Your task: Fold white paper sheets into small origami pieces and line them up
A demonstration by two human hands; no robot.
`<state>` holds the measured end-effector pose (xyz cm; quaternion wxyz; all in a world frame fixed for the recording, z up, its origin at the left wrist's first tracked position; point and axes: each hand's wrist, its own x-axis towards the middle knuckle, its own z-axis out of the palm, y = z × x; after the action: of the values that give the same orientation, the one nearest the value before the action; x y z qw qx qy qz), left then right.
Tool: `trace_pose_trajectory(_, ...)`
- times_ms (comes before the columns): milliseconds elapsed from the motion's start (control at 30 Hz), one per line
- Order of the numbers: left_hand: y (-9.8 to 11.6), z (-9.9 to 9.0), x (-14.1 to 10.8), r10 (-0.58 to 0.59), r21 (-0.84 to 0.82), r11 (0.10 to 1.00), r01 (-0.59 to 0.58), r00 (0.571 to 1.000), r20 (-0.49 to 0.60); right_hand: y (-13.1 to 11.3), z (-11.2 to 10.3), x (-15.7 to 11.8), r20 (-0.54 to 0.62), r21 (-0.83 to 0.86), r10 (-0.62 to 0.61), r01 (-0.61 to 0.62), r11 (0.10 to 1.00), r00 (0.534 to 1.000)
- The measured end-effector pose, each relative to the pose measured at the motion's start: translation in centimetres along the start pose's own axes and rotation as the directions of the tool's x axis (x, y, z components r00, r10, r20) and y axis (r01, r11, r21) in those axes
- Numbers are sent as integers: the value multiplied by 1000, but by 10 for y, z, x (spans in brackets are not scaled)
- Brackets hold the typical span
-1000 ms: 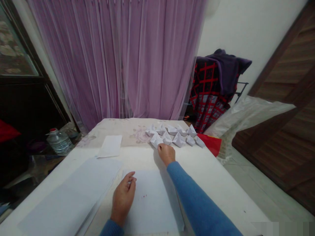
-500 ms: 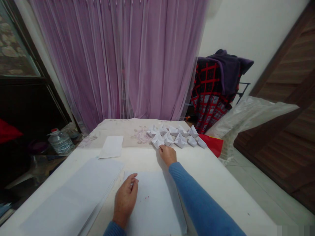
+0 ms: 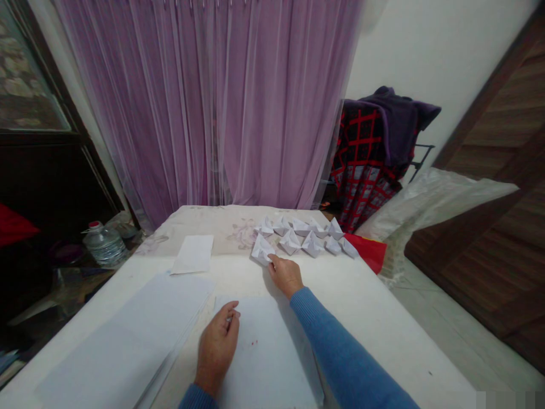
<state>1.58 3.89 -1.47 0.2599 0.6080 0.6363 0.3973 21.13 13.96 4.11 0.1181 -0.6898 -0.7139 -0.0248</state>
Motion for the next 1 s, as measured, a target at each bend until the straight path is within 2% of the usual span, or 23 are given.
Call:
trace_pose_trajectory(100,0,1,0,14,1,1000,-14,1000,-8,12,-8,6,-26,-17,73,-73,997,997)
trace_pose_trajectory(267,-1,1,-1,15,7,1000,-15,1000,-17,45,-18,25,-48,-50,230,-232,971,972)
trace_pose_trajectory(467,-1,0,0,10,18,1000,-10,1000,-5,68,-13,33,11,-80,218,-217,973,976)
trace_pose_trajectory(867,-3,1,-1,29,1,1000,-29,999,-19,69,-21,17,-1,-126,222,-221,967,975)
trace_pose_trajectory(1000,-6,1,0,16,-2,1000,-16,1000,-6,83,-29,18,-35,-140,275,-277,951,961)
